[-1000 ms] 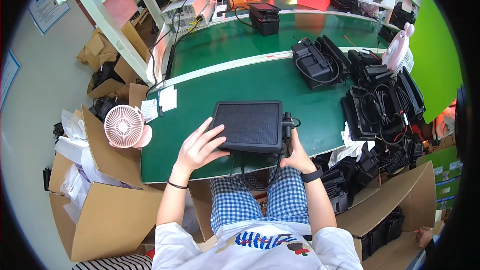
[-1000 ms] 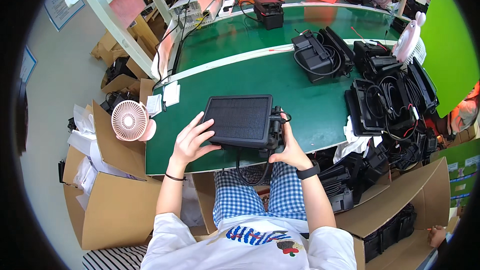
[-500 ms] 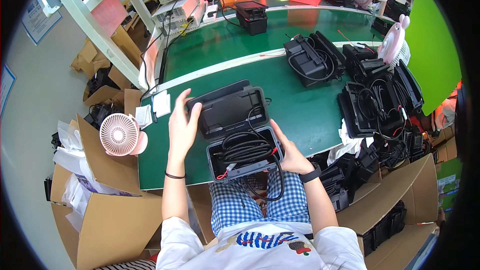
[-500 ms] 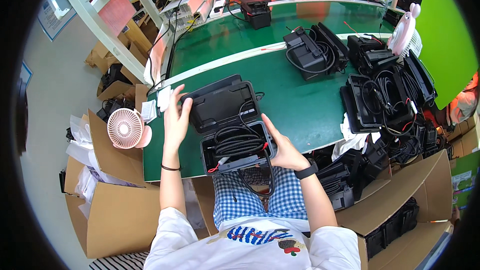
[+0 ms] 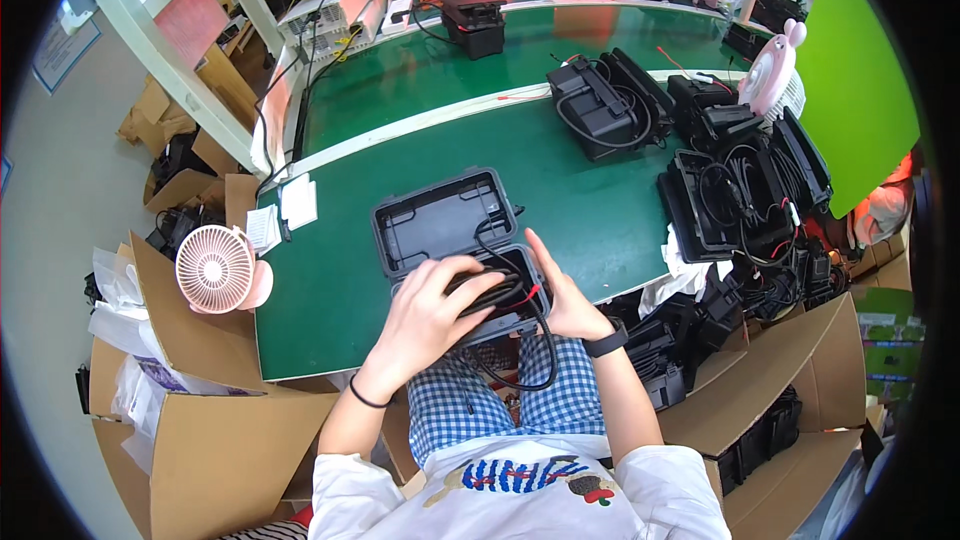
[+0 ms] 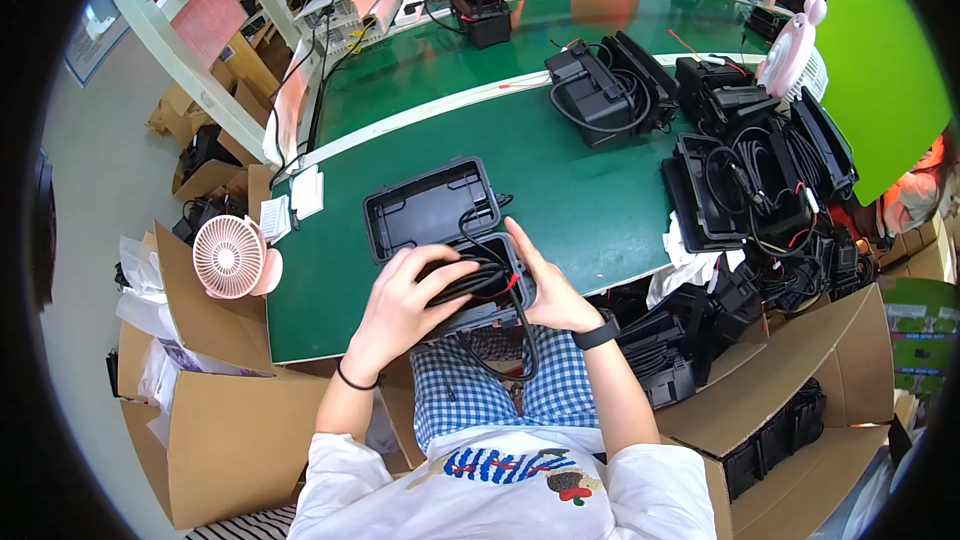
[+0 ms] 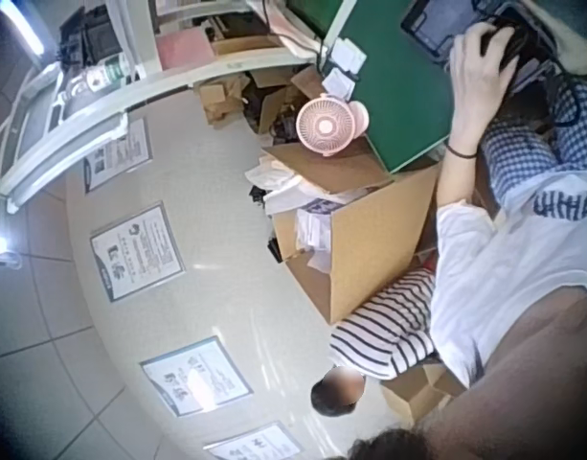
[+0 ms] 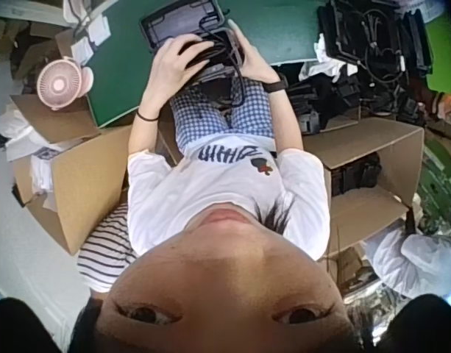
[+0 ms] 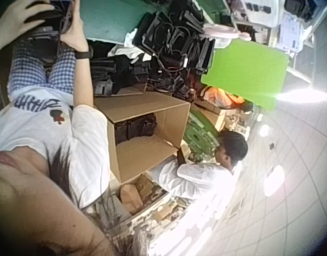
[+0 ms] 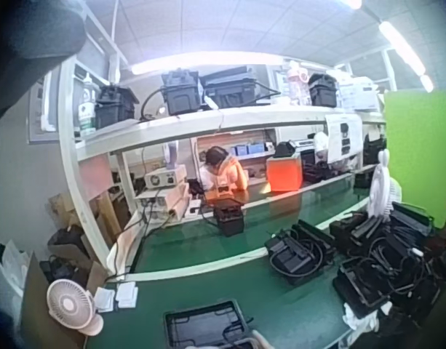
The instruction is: Assembling components into plastic enclosures and packing them into a larger box in an electronics workshop.
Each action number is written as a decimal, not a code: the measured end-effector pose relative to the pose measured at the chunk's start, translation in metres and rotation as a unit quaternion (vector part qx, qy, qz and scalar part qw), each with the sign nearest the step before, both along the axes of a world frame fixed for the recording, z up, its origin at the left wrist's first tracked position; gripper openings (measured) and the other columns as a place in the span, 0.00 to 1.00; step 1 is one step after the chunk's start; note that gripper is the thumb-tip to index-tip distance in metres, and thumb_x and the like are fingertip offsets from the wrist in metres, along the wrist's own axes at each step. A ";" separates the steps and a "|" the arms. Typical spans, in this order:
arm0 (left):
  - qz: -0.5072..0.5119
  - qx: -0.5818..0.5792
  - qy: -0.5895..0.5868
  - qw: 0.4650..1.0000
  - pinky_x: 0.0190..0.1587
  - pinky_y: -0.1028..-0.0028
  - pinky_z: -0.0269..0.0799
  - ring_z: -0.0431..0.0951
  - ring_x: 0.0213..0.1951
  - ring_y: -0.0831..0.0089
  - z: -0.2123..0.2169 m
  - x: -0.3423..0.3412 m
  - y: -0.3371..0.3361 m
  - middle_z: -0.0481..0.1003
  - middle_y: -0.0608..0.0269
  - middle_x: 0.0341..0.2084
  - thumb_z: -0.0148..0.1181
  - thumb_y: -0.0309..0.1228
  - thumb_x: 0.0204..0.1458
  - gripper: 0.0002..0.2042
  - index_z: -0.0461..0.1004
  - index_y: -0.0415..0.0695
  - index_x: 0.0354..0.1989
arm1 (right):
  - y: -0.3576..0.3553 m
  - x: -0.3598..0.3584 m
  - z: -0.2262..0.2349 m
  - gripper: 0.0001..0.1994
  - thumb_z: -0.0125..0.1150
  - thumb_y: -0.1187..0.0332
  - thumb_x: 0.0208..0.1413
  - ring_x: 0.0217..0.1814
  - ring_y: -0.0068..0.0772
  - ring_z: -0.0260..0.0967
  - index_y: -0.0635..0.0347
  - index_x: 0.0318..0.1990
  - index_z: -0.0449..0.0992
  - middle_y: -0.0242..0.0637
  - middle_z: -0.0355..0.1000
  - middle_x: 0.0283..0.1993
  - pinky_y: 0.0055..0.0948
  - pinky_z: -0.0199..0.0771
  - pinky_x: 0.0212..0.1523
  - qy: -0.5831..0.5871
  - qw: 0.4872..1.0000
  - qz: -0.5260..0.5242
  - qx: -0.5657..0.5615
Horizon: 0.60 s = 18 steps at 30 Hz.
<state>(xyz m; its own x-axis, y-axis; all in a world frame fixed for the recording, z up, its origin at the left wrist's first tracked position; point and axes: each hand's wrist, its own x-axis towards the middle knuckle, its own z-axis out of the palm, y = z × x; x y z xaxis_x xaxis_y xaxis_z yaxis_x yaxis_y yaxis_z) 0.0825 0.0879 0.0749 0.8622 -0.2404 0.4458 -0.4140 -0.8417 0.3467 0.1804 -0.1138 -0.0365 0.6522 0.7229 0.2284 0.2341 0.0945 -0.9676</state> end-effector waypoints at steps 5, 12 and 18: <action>0.148 -0.034 -0.276 0.949 0.49 0.65 0.71 0.75 0.44 0.59 -0.005 -0.037 0.026 0.75 0.53 0.43 0.67 0.30 0.47 0.17 0.75 0.40 0.46 | -0.001 0.003 0.000 0.61 0.77 0.74 0.32 0.78 0.47 0.42 0.56 0.74 0.38 0.49 0.41 0.76 0.38 0.44 0.74 -0.058 0.996 0.009 0.066; 0.369 -0.302 -0.036 0.878 0.57 0.69 0.67 0.74 0.53 0.68 -0.017 -0.079 0.113 0.71 0.53 0.57 0.49 0.31 0.64 0.17 0.72 0.35 0.56 | 0.000 0.003 0.000 0.60 0.63 0.82 0.28 0.79 0.43 0.38 0.56 0.74 0.36 0.44 0.37 0.78 0.36 0.39 0.75 -0.022 0.999 0.008 0.032; 0.368 -0.144 -0.097 0.914 0.56 0.66 0.68 0.75 0.51 0.60 -0.049 -0.078 0.091 0.76 0.53 0.47 0.52 0.27 0.60 0.10 0.77 0.38 0.46 | 0.002 0.000 -0.001 0.62 0.76 0.77 0.28 0.79 0.40 0.39 0.57 0.74 0.40 0.45 0.41 0.77 0.35 0.40 0.75 -0.073 0.997 -0.031 0.014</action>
